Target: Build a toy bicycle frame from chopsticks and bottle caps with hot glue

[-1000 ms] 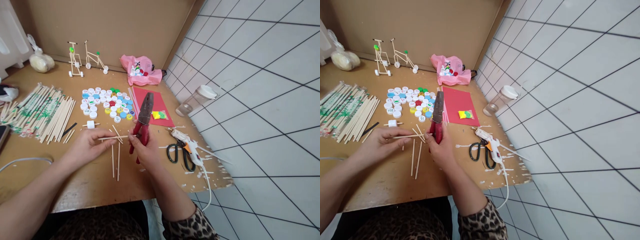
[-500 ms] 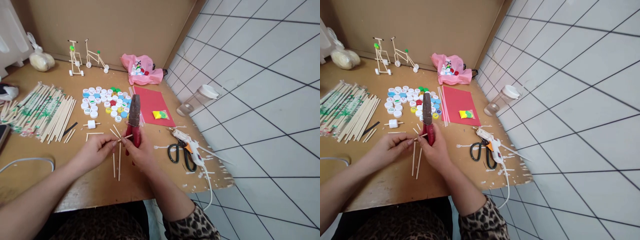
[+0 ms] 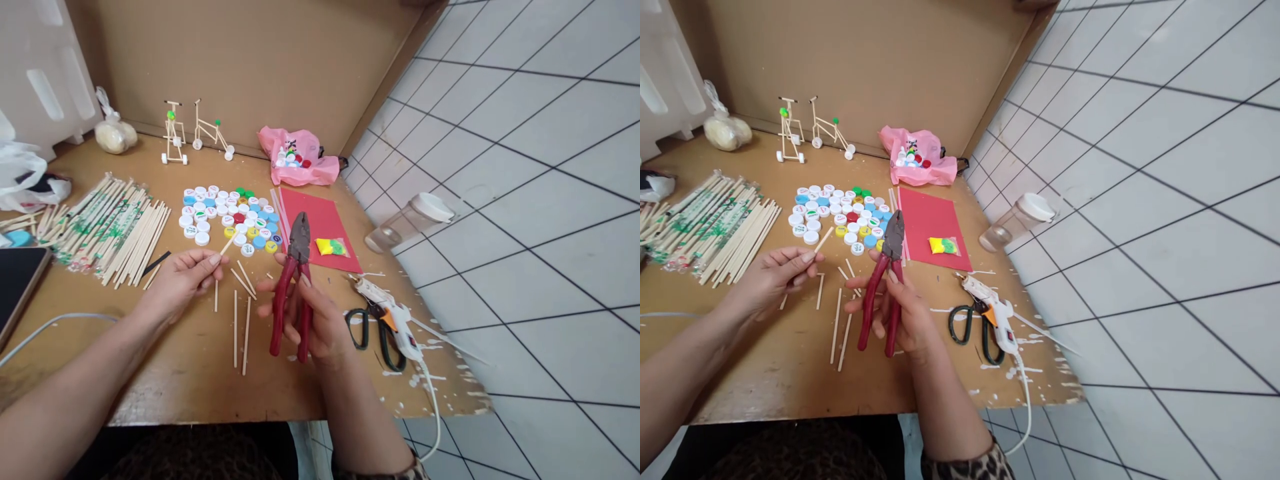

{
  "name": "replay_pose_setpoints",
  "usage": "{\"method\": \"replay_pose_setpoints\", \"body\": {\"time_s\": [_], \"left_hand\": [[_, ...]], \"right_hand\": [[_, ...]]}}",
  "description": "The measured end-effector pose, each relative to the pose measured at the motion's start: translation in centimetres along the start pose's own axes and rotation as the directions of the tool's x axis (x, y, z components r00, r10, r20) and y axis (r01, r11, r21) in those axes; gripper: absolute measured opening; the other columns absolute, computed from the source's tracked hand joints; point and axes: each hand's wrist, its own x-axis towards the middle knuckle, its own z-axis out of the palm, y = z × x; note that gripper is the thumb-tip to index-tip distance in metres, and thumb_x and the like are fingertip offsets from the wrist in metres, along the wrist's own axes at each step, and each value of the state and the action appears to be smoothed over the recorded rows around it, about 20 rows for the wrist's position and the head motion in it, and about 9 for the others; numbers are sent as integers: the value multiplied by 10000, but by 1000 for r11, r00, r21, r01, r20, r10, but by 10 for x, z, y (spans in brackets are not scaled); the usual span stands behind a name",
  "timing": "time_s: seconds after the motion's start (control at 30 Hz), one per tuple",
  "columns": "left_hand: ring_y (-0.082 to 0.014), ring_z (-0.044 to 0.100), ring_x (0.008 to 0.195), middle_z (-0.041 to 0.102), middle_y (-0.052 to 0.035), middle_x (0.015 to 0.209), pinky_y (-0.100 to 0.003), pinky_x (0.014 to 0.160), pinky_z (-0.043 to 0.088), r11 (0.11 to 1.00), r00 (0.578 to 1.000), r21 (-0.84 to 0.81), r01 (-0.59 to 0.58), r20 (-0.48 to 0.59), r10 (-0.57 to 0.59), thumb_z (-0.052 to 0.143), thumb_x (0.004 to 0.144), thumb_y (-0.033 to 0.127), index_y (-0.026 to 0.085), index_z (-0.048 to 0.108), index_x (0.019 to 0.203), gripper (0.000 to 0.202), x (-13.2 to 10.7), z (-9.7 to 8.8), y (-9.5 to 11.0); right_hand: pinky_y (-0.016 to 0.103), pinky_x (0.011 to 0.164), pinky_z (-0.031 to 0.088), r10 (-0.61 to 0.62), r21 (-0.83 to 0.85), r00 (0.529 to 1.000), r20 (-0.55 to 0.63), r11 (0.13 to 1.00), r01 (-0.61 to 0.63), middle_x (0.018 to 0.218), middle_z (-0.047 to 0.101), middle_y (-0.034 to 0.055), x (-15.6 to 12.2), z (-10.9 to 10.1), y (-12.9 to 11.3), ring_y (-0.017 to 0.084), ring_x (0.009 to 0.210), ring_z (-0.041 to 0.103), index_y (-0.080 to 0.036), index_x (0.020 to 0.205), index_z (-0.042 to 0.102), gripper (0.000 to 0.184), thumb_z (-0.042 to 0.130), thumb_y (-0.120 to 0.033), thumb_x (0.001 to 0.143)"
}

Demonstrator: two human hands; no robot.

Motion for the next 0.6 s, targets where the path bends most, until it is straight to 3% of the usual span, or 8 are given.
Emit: {"method": "replay_pose_setpoints", "body": {"time_s": [0.1,0.23,0.43,0.5,0.6], "left_hand": [[-38,314,405,578,7,528,-185,388,163,999,1000,-51,11,0,-11,837,529,386,148,714,635,288,0,0,2],[-36,342,417,578,7,530,-171,389,178,996,999,-92,7,-30,-9,859,502,355,135,721,639,293,1,-1,5],[-39,366,408,590,14,532,-167,380,180,989,993,-146,-31,-121,14,880,465,344,144,747,694,332,6,-8,11],[-32,330,377,582,25,519,-174,374,149,990,991,-140,-27,-132,8,874,477,358,153,754,723,342,7,-10,13],[-23,290,363,554,37,498,-186,379,134,995,993,-100,-28,-115,17,854,514,350,149,742,689,289,7,-10,14]], "right_hand": [[174,324,393,52,53,996,71,997,-56,1057,727,111,-4,2,-6,280,851,734,-315,1409,350,784,630,-613,740],[199,383,482,38,85,998,40,996,-41,1049,725,107,-11,8,-12,282,931,721,-297,1367,404,738,691,-541,731],[123,333,377,-30,127,996,-87,991,41,993,713,82,-14,0,-14,226,904,714,-256,1223,539,565,717,-415,711],[108,318,354,1,167,1000,-14,986,1,949,708,61,-13,-3,-12,198,830,715,-268,1248,522,592,711,-412,706],[100,292,347,96,206,973,211,968,-141,897,700,39,-11,0,-7,157,662,687,-288,1334,456,707,715,-425,691]]}}
